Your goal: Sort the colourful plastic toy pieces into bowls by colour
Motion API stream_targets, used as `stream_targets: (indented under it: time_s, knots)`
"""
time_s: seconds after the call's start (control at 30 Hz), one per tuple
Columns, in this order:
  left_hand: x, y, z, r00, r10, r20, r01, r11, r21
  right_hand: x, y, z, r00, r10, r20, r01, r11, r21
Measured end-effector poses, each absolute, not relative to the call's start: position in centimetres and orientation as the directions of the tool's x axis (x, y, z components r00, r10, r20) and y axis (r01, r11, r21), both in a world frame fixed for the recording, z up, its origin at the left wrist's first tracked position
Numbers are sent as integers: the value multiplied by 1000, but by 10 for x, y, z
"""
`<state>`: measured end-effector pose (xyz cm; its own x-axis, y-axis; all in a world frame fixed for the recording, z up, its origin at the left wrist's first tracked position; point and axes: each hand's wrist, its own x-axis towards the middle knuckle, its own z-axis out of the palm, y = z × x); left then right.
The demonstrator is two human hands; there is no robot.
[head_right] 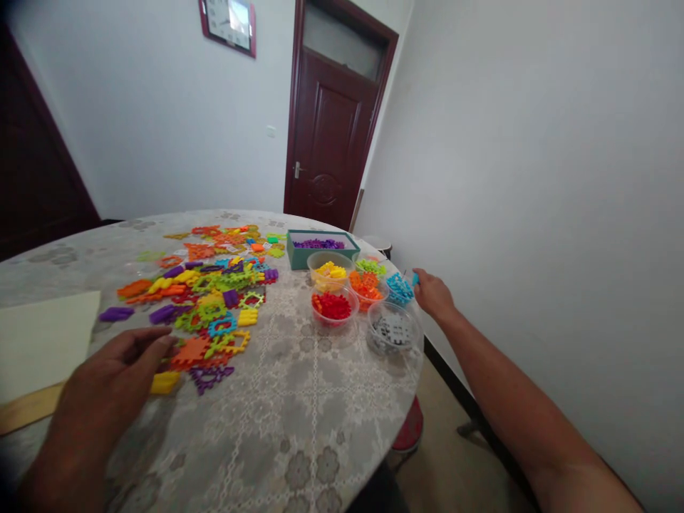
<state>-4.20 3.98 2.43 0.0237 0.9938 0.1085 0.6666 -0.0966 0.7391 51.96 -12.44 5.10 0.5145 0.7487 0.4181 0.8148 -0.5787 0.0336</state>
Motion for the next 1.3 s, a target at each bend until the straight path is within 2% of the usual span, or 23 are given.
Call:
stream_targets:
  time_s: [0.17,0.33,0.5,0.63,0.7,0.8,0.87,0.93,1.03,1.17,1.3]
  knots:
    - [-49,39,27,-164,975,148,677,2,736,530,-122,38,484,809,334,844,-532,66]
    - [-53,40,24,-305,939,162,636,74,768,527,-124,36,489,792,366,825,-556,100]
    - [-57,49,15,-267,950,163,652,54,756,523,-122,40,539,775,330,752,-619,227]
    - [-60,57,6,-202,961,189,729,19,685,522,-124,42,540,779,318,752,-616,233]
    - [-61,59,0,-160,953,256,758,-47,650,515,-127,42,485,785,384,778,-589,221]
    - [-60,61,-15,-16,904,426,774,-259,578,482,-129,40,259,746,614,884,-439,160]
    - [-60,63,-27,30,878,478,799,-309,516,441,-130,38,72,721,689,970,-212,121]
    - [-60,64,-36,65,877,476,837,-308,453,387,-131,35,-64,738,671,998,38,54]
    - [-57,61,-41,105,901,421,891,-273,362,303,-125,27,-248,822,513,938,335,-83]
    - [-53,55,-37,163,951,263,928,-239,286,235,-88,9,-343,875,342,860,439,-259]
    - [-49,50,-33,250,955,157,916,-286,281,211,-29,-16,-319,894,314,841,420,-340]
